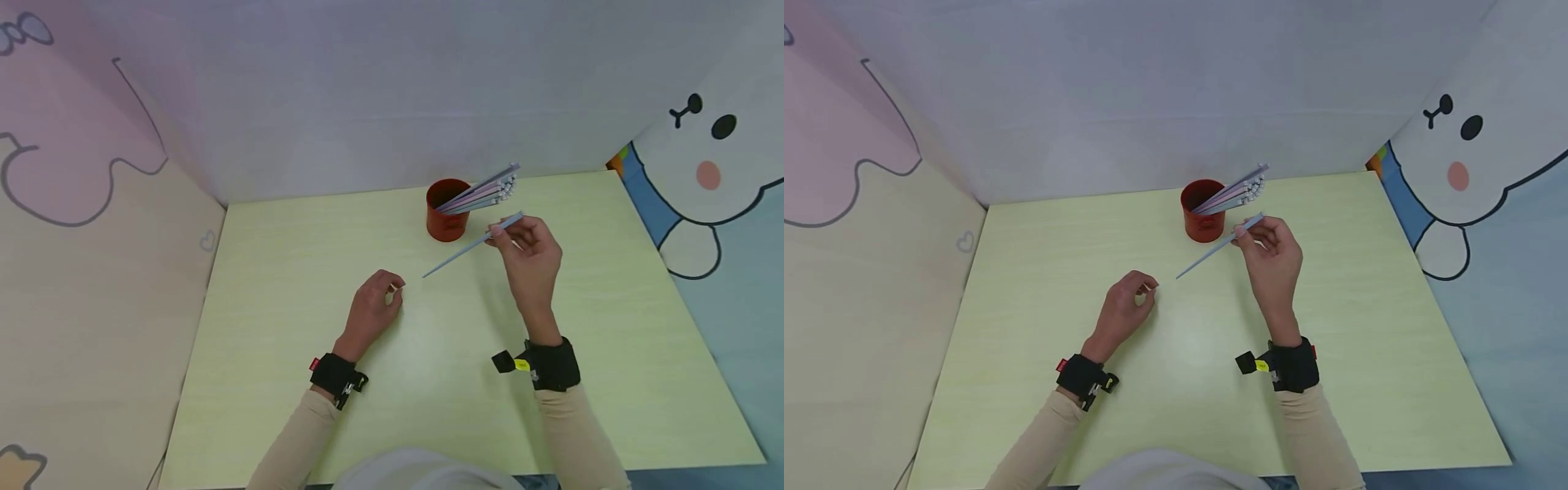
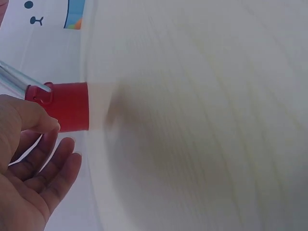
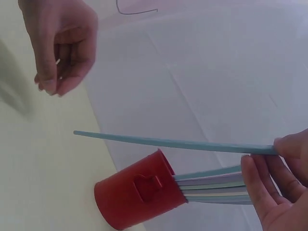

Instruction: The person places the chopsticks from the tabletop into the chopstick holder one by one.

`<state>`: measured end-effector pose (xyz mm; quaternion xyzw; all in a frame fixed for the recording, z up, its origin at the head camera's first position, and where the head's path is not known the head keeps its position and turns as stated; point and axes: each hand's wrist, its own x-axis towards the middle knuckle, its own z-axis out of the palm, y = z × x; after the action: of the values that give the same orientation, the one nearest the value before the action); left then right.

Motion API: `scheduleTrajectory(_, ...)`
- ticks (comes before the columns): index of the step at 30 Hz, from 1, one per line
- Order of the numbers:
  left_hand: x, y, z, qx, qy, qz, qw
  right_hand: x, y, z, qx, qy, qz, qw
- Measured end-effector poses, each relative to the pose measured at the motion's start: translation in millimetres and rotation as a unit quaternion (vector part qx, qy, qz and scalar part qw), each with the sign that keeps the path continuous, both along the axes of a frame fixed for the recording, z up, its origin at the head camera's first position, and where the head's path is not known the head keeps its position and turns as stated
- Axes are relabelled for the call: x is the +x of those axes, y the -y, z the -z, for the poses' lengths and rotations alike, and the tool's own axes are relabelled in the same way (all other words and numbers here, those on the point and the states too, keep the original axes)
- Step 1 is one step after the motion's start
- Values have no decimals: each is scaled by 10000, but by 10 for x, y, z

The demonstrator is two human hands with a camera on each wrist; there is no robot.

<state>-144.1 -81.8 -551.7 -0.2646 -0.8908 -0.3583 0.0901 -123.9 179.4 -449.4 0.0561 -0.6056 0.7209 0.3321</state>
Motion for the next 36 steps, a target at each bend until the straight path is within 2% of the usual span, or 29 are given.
scheduleTrajectory(5, -54, 118, 60, -50, 105, -212, 9997, -21, -128, -185, -145, -184, 143, 9996)
scheduleTrajectory(12, -112, 262, 110, -56, 181, -402, 9990, -40, -205, -525, -63, -507, 488, 9975)
scheduleTrajectory(18, -135, 369, 107, -89, 187, -696, 9974, -130, -248, -763, -17, -1007, 762, 9920)
scheduleTrajectory(23, -157, 438, 129, -125, 121, -858, 9962, -232, -250, -905, 64, -1264, 933, 9876)
scheduleTrajectory(30, -132, 480, 190, -119, 188, -872, 9959, -396, -236, -1003, 680, -1342, 1388, 9788)
scheduleTrajectory(36, -107, 483, 226, -224, 236, -910, 9953, -519, -239, -858, 878, -927, 1377, 9822)
